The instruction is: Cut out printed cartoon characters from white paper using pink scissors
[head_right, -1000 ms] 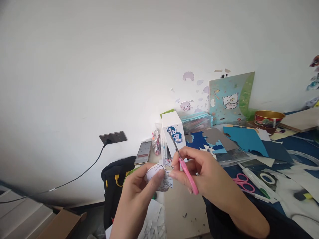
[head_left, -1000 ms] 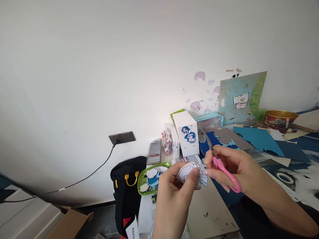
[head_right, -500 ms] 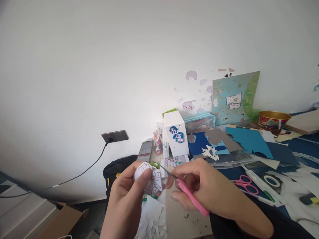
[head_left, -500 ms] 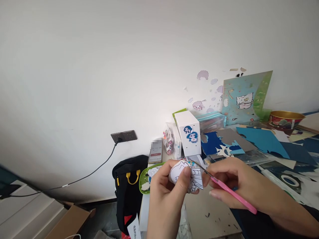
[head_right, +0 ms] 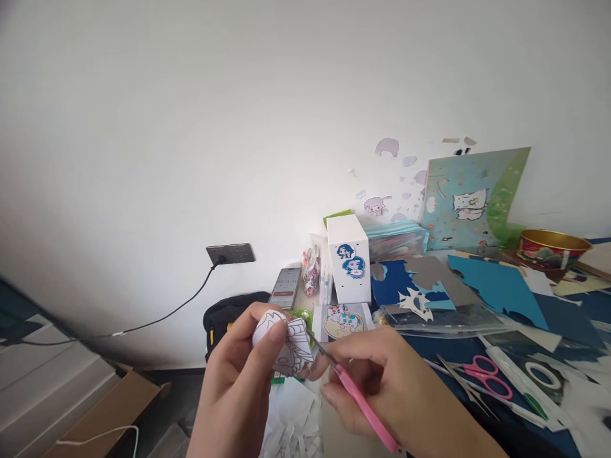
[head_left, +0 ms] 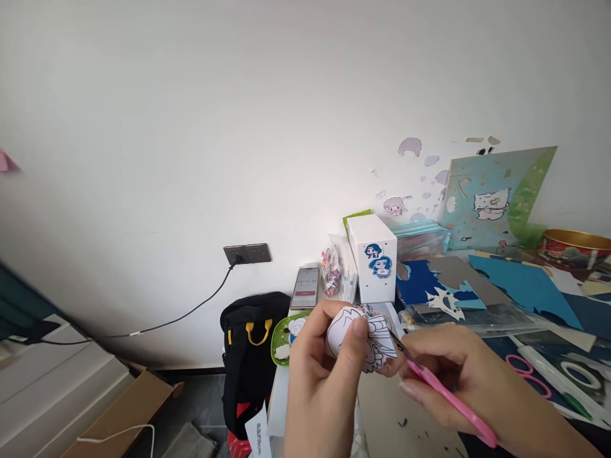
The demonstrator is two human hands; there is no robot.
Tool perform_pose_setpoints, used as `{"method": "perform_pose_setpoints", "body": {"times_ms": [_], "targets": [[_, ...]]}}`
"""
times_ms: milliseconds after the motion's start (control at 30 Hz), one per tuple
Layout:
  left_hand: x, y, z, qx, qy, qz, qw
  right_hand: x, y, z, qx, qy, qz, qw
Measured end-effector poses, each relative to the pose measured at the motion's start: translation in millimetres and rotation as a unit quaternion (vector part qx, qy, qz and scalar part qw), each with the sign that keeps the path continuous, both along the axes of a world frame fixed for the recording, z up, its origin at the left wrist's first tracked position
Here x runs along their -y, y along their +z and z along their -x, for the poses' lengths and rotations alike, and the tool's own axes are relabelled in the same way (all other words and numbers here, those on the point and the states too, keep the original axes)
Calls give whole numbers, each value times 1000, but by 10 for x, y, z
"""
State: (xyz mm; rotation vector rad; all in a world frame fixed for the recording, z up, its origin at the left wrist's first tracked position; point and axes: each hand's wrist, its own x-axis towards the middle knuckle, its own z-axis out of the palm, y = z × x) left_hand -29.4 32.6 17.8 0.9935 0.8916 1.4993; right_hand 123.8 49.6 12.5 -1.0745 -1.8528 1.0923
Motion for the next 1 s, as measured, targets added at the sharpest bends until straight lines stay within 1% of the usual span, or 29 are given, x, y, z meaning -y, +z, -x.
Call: {"method": "perform_pose_setpoints", "body": {"times_ms": [200,300,433,500,600,667,800,900,1000], "targets": [[41,-2,8,-15,6,-5,1000,82,-92,8,34,4,0,999],[58,25,2,-28,27,-15,999,115,-146,7,57,-5,-3,998],[57,42,9,-52,51,-20,997,136,-177,5,61,-5,-1,998],[47,37,26,-50,45,-16,998,142,-171,7,56,-1,12,998],[33,17,61,-52,11,-17,998,146,-154,15,47,1,32,998],[29,2,82,-54,-1,-17,998,144,-153,22,46,-2,30,998],[32,-13,100,-52,16,-9,998,145,-204,28,58,-14,5,998],[43,-1,82,-52,12,-3,999,157,-273,28,48,-27,-3,998],[64,26,44,-20,29,23,999,161,-320,27,37,-45,-17,998]]}}
